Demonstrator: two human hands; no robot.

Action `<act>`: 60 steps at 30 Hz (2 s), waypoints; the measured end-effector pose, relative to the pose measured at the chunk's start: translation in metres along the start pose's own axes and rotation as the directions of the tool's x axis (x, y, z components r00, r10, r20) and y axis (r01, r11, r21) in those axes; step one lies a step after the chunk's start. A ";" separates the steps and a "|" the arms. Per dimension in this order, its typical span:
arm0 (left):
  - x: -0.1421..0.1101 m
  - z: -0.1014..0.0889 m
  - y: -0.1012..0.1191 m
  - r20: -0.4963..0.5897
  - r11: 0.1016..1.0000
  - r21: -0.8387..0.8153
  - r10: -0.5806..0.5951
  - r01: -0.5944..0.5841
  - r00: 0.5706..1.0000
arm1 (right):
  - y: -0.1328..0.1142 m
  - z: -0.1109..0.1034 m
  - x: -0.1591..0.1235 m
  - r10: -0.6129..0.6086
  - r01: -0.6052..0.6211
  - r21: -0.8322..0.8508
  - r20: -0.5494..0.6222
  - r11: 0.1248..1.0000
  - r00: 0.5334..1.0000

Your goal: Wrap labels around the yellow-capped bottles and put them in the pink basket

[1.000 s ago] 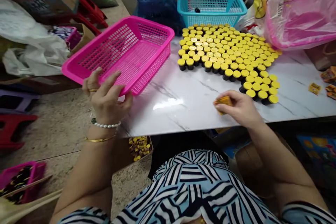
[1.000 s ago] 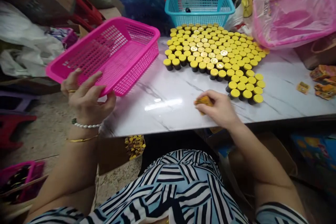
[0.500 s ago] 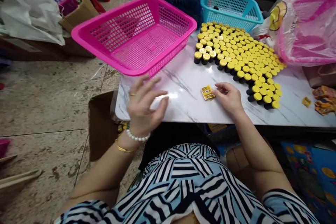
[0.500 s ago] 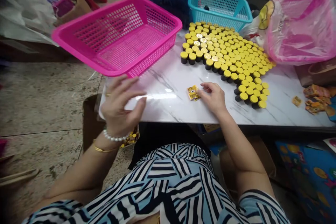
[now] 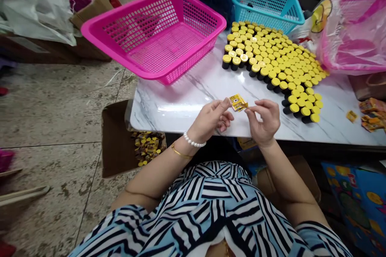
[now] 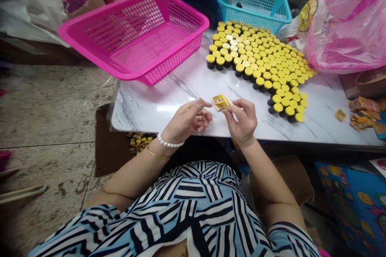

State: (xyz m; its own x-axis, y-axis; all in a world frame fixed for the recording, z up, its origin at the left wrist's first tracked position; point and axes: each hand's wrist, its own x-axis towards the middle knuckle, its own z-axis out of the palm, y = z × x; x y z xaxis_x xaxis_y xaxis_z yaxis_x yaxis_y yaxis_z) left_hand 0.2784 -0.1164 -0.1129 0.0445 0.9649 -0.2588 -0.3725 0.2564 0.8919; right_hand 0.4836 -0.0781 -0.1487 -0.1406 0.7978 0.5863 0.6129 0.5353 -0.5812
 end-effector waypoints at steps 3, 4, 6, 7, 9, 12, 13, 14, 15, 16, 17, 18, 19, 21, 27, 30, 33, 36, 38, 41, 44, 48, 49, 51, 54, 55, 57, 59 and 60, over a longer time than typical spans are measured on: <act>0.001 0.005 -0.009 0.134 0.970 -0.165 -0.158 0.179 0.978 | -0.005 -0.007 -0.023 -0.065 0.058 0.060 0.122 0.997 0.990; 0.001 0.006 -0.013 0.114 0.970 -0.189 -0.135 0.155 0.984 | -0.007 -0.008 -0.028 -0.052 0.038 0.104 0.135 0.994 0.990; 0.001 0.007 -0.020 0.062 0.980 -0.183 -0.074 0.084 0.995 | -0.011 -0.008 -0.036 0.026 -0.046 0.201 0.101 0.978 0.995; 0.000 0.007 -0.023 0.047 0.986 -0.157 -0.049 0.056 0.998 | -0.013 -0.008 -0.039 0.082 -0.102 0.245 0.089 0.964 0.993; -0.001 0.007 -0.028 0.020 0.996 -0.086 -0.001 0.003 1.000 | -0.019 -0.007 -0.041 0.232 -0.257 0.338 0.112 0.906 0.966; -0.001 0.009 -0.034 -0.111 0.986 0.029 0.165 -0.163 0.980 | -0.027 -0.006 -0.037 0.503 -0.555 0.525 0.255 0.645 0.826; -0.002 0.010 -0.037 -0.159 0.970 0.076 0.240 -0.231 0.958 | -0.029 -0.006 -0.034 0.555 -0.630 0.572 0.331 0.525 0.763; -0.002 0.011 -0.039 -0.188 0.949 0.122 0.308 -0.289 0.933 | -0.031 -0.006 -0.031 0.568 -0.684 0.590 0.413 0.428 0.712; -0.003 0.012 -0.042 -0.195 0.929 0.164 0.361 -0.333 0.912 | -0.033 -0.005 -0.029 0.556 -0.722 0.584 0.483 0.372 0.677; -0.004 0.013 -0.044 -0.185 0.911 0.195 0.398 -0.364 0.898 | -0.035 -0.004 -0.027 0.539 -0.747 0.564 0.530 0.352 0.655; -0.005 0.014 -0.047 -0.169 0.897 0.215 0.423 -0.385 0.890 | -0.037 -0.002 -0.025 0.532 -0.759 0.543 0.549 0.360 0.645; -0.006 0.015 -0.048 -0.154 0.889 0.226 0.437 -0.399 0.886 | -0.038 0.000 -0.024 0.539 -0.759 0.530 0.540 0.379 0.646; -0.008 0.015 -0.050 -0.147 0.884 0.230 0.446 -0.408 0.883 | -0.040 0.002 -0.024 0.556 -0.752 0.525 0.513 0.399 0.654; -0.012 0.014 -0.050 -0.159 0.880 0.234 0.455 -0.414 0.876 | -0.044 0.006 -0.025 0.592 -0.731 0.528 0.445 0.432 0.672; -0.024 0.015 -0.039 -0.158 0.886 0.271 0.427 -0.376 0.891 | -0.049 0.007 -0.031 0.559 -0.648 0.539 0.348 0.538 0.753; -0.027 0.017 -0.035 -0.143 0.911 0.242 0.373 -0.333 0.917 | -0.047 0.007 -0.036 0.495 -0.592 0.553 0.334 0.586 0.802; -0.028 0.018 -0.034 -0.136 0.933 0.200 0.330 -0.300 0.934 | -0.045 0.008 -0.039 0.436 -0.538 0.542 0.316 0.646 0.843; -0.029 0.016 -0.037 -0.152 0.929 0.203 0.342 -0.309 0.927 | -0.044 0.009 -0.041 0.405 -0.510 0.530 0.309 0.678 0.860; -0.029 0.014 -0.039 -0.169 0.910 0.241 0.382 -0.337 0.909 | -0.044 0.010 -0.042 0.391 -0.497 0.526 0.307 0.690 0.868; -0.029 0.010 -0.042 -0.168 0.885 0.286 0.425 -0.368 0.890 | -0.044 0.011 -0.045 0.352 -0.455 0.504 0.290 0.734 0.890; -0.028 0.008 -0.043 -0.185 0.884 0.287 0.429 -0.368 0.884 | -0.043 0.011 -0.049 0.341 -0.434 0.484 0.272 0.760 0.900; -0.027 0.006 -0.044 -0.178 0.891 0.281 0.413 -0.356 0.893 | -0.043 0.011 -0.049 0.291 -0.385 0.452 0.266 0.804 0.919; -0.027 0.005 -0.044 -0.172 0.888 0.287 0.417 -0.360 0.892 | -0.044 0.010 -0.048 0.268 -0.362 0.442 0.262 0.821 0.927; -0.025 0.003 -0.044 -0.167 0.868 0.317 0.447 -0.381 0.879 | -0.044 0.010 -0.046 0.241 -0.339 0.429 0.265 0.838 0.933; -0.022 -0.001 -0.043 -0.151 0.816 0.402 0.507 -0.416 0.849 | -0.043 0.010 -0.044 0.303 -0.403 0.435 0.283 0.805 0.910; -0.022 -0.003 -0.043 -0.140 0.801 0.427 0.517 -0.419 0.845 | -0.043 0.010 -0.044 0.341 -0.440 0.437 0.288 0.785 0.895; -0.022 -0.004 -0.043 -0.129 0.790 0.447 0.520 -0.419 0.844 | -0.043 0.011 -0.044 0.410 -0.498 0.439 0.285 0.748 0.866; -0.025 -0.004 -0.041 -0.159 0.814 0.408 0.509 -0.413 0.846 | -0.043 0.012 -0.045 0.446 -0.526 0.444 0.278 0.726 0.851; -0.027 -0.003 -0.040 -0.184 0.831 0.377 0.501 -0.410 0.846 | -0.043 0.012 -0.044 0.452 -0.528 0.450 0.271 0.720 0.849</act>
State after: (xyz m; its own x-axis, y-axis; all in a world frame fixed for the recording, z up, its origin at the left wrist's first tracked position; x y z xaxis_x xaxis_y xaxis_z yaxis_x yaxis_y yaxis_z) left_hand 0.2889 -0.1524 -0.1429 -0.3193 0.9341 0.1598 0.0218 -0.1614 0.9867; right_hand 0.4539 -0.1335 -0.1563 -0.0532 0.9952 0.0819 0.1658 0.0897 -0.9821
